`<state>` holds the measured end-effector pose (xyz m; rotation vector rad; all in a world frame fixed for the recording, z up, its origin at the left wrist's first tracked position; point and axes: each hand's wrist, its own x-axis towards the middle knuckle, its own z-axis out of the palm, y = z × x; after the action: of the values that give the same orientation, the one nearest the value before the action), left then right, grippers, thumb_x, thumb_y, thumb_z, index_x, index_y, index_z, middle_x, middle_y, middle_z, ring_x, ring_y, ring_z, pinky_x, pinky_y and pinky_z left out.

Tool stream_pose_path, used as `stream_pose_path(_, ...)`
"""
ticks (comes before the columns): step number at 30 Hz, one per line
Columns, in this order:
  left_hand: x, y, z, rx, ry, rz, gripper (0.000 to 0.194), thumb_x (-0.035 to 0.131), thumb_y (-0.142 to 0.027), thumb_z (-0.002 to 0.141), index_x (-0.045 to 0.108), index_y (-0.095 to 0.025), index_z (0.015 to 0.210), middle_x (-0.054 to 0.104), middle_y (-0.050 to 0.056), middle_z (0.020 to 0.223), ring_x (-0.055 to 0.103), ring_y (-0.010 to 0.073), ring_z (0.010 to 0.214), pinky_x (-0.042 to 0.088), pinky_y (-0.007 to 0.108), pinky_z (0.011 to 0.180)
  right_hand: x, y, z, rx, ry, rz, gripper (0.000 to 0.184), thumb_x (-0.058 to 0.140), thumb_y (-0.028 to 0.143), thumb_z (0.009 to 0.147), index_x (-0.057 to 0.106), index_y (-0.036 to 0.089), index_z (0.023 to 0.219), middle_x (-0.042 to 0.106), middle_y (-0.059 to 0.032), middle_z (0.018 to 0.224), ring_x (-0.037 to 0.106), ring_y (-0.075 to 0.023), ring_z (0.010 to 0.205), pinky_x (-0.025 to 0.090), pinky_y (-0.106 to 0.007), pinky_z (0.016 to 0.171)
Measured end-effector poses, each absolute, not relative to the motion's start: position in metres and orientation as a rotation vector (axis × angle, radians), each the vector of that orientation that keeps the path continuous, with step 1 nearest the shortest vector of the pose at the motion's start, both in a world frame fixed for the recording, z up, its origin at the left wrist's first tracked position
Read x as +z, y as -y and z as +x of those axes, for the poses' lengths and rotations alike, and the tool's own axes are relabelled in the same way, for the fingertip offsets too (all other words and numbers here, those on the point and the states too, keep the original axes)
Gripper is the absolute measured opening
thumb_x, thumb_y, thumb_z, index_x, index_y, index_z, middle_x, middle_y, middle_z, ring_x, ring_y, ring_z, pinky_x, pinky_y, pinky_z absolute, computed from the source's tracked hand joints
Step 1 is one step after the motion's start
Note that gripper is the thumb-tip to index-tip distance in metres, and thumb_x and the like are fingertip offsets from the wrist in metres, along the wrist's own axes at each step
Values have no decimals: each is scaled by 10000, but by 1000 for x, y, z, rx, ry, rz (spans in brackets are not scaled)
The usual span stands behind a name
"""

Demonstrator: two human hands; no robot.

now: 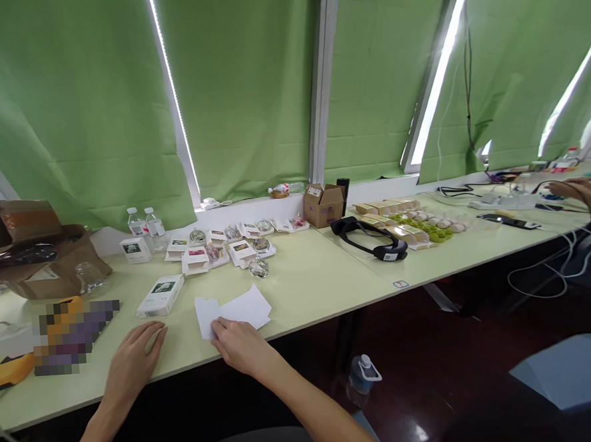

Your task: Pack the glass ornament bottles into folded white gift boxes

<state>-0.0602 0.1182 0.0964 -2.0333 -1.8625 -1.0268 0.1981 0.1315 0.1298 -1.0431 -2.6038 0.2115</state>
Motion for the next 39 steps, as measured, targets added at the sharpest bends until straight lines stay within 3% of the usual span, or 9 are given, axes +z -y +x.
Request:
stream_pose_path(3,104,-111,-42,-1205,2003,-2159,390,467,-485,876,621,-230,1128,666,97,1147,609,286,1076,463,401,937,127,-131,194,233,2595,-998,301,419,266,959,501,155,1227,610,-127,1210,605,-252,1065,475,-331,877)
stream_pose_path(8,112,-101,-9,-1466,2180,-2467,614,470,-465,890,313,-269,1450,662,71,1194,598,258,1139,472,382,933,121,-127,190,259,2581,-921,387,422,285,954,468,122,1302,537,-156,1327,516,-269,1214,430,-372,991)
stream_pose_path(13,104,-106,-9,-1405,2163,-2539,461,530,-481,851,609,-241,1236,626,72,1261,557,273,1194,432,385,1004,126,-125,194,429,2586,-864,513,513,345,909,424,151,1376,453,-134,1422,419,-260,1312,369,-369,1063)
stream_pose_path(22,110,-113,-33,-1987,2351,-2279,620,606,-457,792,493,-204,1347,592,83,1299,551,275,1196,466,386,967,127,-153,214,262,2467,-1038,379,469,359,944,582,142,1233,548,-138,1328,439,-256,1288,306,-405,1100)
stream_pose_path(27,111,-113,-40,-2111,2393,-2048,538,622,-406,790,531,-290,1308,541,75,1356,385,306,1345,424,429,1004,116,-169,224,279,2276,-1247,493,490,292,912,439,142,1379,439,-145,1421,380,-256,1327,303,-404,1093)
stream_pose_path(31,116,-107,-33,-2328,2279,-2067,579,632,-413,788,502,-256,1330,634,95,1212,574,286,1161,498,398,911,112,-173,223,534,2077,-1318,647,506,291,881,261,184,1471,570,-123,1279,584,-237,1066,449,-353,901)
stream_pose_path(34,120,-104,-27,-2600,2155,-2026,704,654,-396,788,371,-255,1416,678,83,1098,656,251,1006,542,372,833,110,-176,220,679,1925,-1290,630,495,240,853,289,192,1446,678,-63,1003,617,-191,780,474,-304,725)
stream_pose_path(37,120,-105,-25,-2877,2065,-1888,780,685,-350,779,284,-295,1447,690,57,1087,668,236,985,566,370,807,107,-180,219,914,1806,-1168,343,486,256,837,571,154,1153,666,-33,810,577,-152,631,459,-261,593)
stream_pose_path(39,118,-109,-25,-3059,2035,-1759,713,705,-316,765,375,-277,1396,686,57,1117,658,235,1017,574,374,823,104,-183,219,1110,1695,-1112,207,508,301,825,621,141,893,618,-12,663,548,-133,537,436,-241,506)
